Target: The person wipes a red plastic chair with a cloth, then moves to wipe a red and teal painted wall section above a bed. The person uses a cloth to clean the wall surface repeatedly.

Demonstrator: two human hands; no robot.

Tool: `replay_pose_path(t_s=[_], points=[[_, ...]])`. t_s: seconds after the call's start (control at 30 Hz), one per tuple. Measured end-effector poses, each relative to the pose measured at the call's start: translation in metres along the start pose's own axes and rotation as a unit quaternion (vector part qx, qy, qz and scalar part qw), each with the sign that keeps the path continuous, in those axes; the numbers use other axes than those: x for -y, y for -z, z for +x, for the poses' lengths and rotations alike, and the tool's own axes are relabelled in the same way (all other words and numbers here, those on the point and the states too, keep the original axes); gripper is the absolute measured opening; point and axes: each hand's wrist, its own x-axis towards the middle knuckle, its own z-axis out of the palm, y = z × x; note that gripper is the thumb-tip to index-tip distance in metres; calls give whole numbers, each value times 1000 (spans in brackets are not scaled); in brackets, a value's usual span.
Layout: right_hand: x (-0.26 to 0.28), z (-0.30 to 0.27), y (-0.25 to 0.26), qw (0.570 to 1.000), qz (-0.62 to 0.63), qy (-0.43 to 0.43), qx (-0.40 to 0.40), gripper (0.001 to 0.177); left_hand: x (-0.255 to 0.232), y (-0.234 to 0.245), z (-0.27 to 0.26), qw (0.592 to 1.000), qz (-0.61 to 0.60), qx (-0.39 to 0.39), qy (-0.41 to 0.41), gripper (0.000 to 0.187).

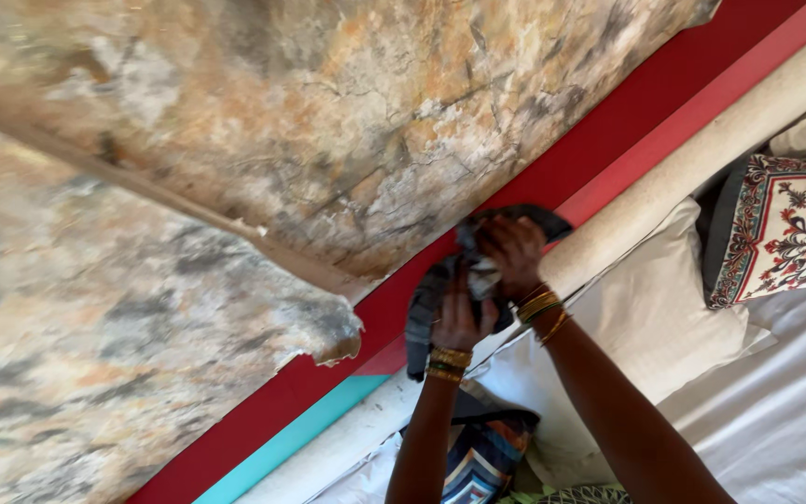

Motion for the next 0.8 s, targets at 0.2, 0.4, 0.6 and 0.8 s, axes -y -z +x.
replay_pose_path(t_s=[0.2,0.4,0.6,0.8], points=[[-64,-21,-1,995,-82,-33,-37,34,-8,-99,-14,997,27,34,-63,56],[-103,-74,-25,992,-67,-90,-61,46,-17,-164,-50,992,71,90,-61,44],[-73,-146,-13,958,-123,-260,6,57,-52,-127,-27,973,67,208,-70,53],[-1,-91,43,906,43,-420,32,76,-68,-40,-21,925,70,367,-64,69]])
